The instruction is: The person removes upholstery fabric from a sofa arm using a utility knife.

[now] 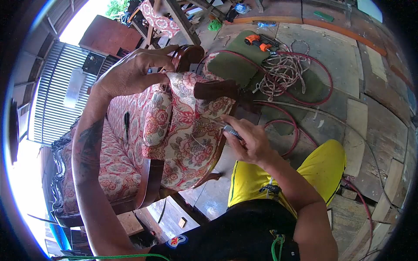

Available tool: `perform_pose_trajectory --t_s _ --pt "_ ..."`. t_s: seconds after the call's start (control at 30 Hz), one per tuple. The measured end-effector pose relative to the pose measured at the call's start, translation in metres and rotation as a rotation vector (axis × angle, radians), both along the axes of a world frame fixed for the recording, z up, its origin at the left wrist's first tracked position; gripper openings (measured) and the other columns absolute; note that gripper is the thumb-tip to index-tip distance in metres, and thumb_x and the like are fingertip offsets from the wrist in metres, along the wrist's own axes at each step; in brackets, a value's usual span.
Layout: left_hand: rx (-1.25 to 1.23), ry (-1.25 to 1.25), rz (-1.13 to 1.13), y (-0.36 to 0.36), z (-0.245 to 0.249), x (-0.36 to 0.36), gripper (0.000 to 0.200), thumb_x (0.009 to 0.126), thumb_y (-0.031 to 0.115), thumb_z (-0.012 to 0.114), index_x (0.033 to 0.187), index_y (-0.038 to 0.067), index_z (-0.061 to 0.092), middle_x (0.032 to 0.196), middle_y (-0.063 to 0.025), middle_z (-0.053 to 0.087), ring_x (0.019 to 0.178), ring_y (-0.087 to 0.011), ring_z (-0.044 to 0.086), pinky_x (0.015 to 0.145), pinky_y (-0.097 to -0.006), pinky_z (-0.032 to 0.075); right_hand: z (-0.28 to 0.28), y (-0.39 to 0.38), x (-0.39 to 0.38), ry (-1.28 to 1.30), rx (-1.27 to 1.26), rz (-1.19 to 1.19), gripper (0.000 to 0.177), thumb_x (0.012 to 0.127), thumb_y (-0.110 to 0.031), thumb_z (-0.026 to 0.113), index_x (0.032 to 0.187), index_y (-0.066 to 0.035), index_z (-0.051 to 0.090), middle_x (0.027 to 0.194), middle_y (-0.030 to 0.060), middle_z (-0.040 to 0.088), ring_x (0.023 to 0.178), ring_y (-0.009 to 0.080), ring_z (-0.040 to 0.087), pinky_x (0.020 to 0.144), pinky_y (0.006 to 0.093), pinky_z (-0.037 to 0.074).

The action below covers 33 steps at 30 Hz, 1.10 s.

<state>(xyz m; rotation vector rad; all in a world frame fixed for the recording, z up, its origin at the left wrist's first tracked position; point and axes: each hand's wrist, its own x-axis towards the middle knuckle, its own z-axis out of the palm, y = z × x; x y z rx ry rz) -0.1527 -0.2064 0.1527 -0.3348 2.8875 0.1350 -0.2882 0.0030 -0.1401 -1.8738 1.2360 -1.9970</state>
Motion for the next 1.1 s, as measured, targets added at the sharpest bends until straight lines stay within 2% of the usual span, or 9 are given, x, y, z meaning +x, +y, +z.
perform_pose_trajectory --t_s 0.13,0.2,0.33,0.43,0.47,0.57,0.7,0.8,1.1 --pt "0.090 -0.074 0.166 0.007 0.006 0.004 0.025 0.093 0.010 0.075 0.117 0.002 0.074 0.139 -0.0215 0.069 0.116 -0.0334 0.073 0.100 -0.0439 0.055 -0.013 0.009 -0.004 -0.162 0.127 -0.036 0.038 0.101 -0.008 0.066 0.137 0.006 0.064 0.096 0.0169 0.073 0.075 0.0236 0.071 0.064 0.0331 0.055" --pt "0.175 0.073 0.269 0.011 0.002 0.010 0.024 0.093 0.009 0.078 0.113 -0.002 0.072 0.139 -0.0188 0.070 0.130 -0.0315 0.067 0.110 -0.0454 0.053 -0.017 0.016 -0.009 -0.224 0.212 -0.026 0.037 0.102 -0.007 0.065 0.136 0.006 0.064 0.097 0.0166 0.073 0.076 0.0213 0.071 0.065 0.0321 0.055" --pt "0.088 0.109 0.148 0.011 -0.007 0.018 0.020 0.094 0.007 0.077 0.111 -0.001 0.071 0.155 -0.0214 0.059 0.140 -0.0378 0.059 0.115 -0.0488 0.047 -0.020 0.027 -0.015 -0.348 0.415 0.006 0.035 0.104 -0.006 0.063 0.136 0.006 0.064 0.095 0.0139 0.073 0.076 0.0148 0.068 0.068 0.0290 0.054" --pt "0.053 0.111 0.129 0.021 -0.007 0.015 0.019 0.092 0.008 0.077 0.109 0.000 0.072 0.157 -0.0222 0.056 0.147 -0.0385 0.052 0.119 -0.0511 0.042 -0.010 0.024 -0.006 -0.380 0.298 -0.020 0.034 0.103 -0.005 0.063 0.136 0.006 0.064 0.091 0.0107 0.071 0.074 0.0111 0.065 0.068 0.0280 0.053" --pt "0.078 0.156 0.092 0.019 -0.008 0.017 0.021 0.092 0.009 0.078 0.110 0.001 0.073 0.143 -0.0197 0.067 0.141 -0.0360 0.056 0.117 -0.0508 0.041 -0.006 0.024 -0.003 -0.379 0.299 -0.021 0.034 0.103 -0.005 0.063 0.136 0.006 0.064 0.091 0.0107 0.071 0.074 0.0111 0.065 0.068 0.0280 0.053" --pt "-0.005 0.093 0.059 0.021 0.006 0.019 0.024 0.092 0.011 0.079 0.114 0.003 0.073 0.126 -0.0140 0.072 0.125 -0.0309 0.063 0.111 -0.0478 0.040 0.011 0.022 0.005 -0.401 0.241 0.020 0.035 0.102 -0.003 0.064 0.136 0.007 0.064 0.092 0.0098 0.071 0.075 0.0107 0.065 0.067 0.0276 0.052" --pt "0.204 0.095 0.145 0.019 -0.003 0.019 0.029 0.091 0.012 0.080 0.118 0.006 0.074 0.113 -0.0085 0.072 0.113 -0.0256 0.063 0.107 -0.0432 0.035 0.029 0.022 0.015 -0.459 0.200 0.130 0.038 0.099 -0.001 0.067 0.136 0.007 0.064 0.103 0.0136 0.075 0.082 0.0150 0.071 0.071 0.0289 0.056" --pt "-0.014 0.082 0.065 0.026 -0.007 0.014 0.034 0.086 0.016 0.079 0.118 0.007 0.075 0.106 -0.0072 0.073 0.111 -0.0245 0.064 0.111 -0.0419 0.030 0.049 0.024 0.015 -0.193 0.027 0.117 0.045 0.093 -0.002 0.073 0.137 0.007 0.065 0.113 0.0203 0.077 0.094 0.0292 0.079 0.079 0.0355 0.061" --pt "-0.204 -0.123 -0.179 0.013 0.002 -0.006 0.025 0.079 0.015 0.085 0.101 0.005 0.075 0.109 -0.0056 0.069 0.116 -0.0264 0.060 0.111 -0.0478 0.036 0.054 -0.012 0.047 -0.179 0.045 0.213 0.042 0.097 -0.007 0.070 0.138 0.003 0.064 0.114 0.0234 0.076 0.095 0.0340 0.079 0.079 0.0391 0.062"
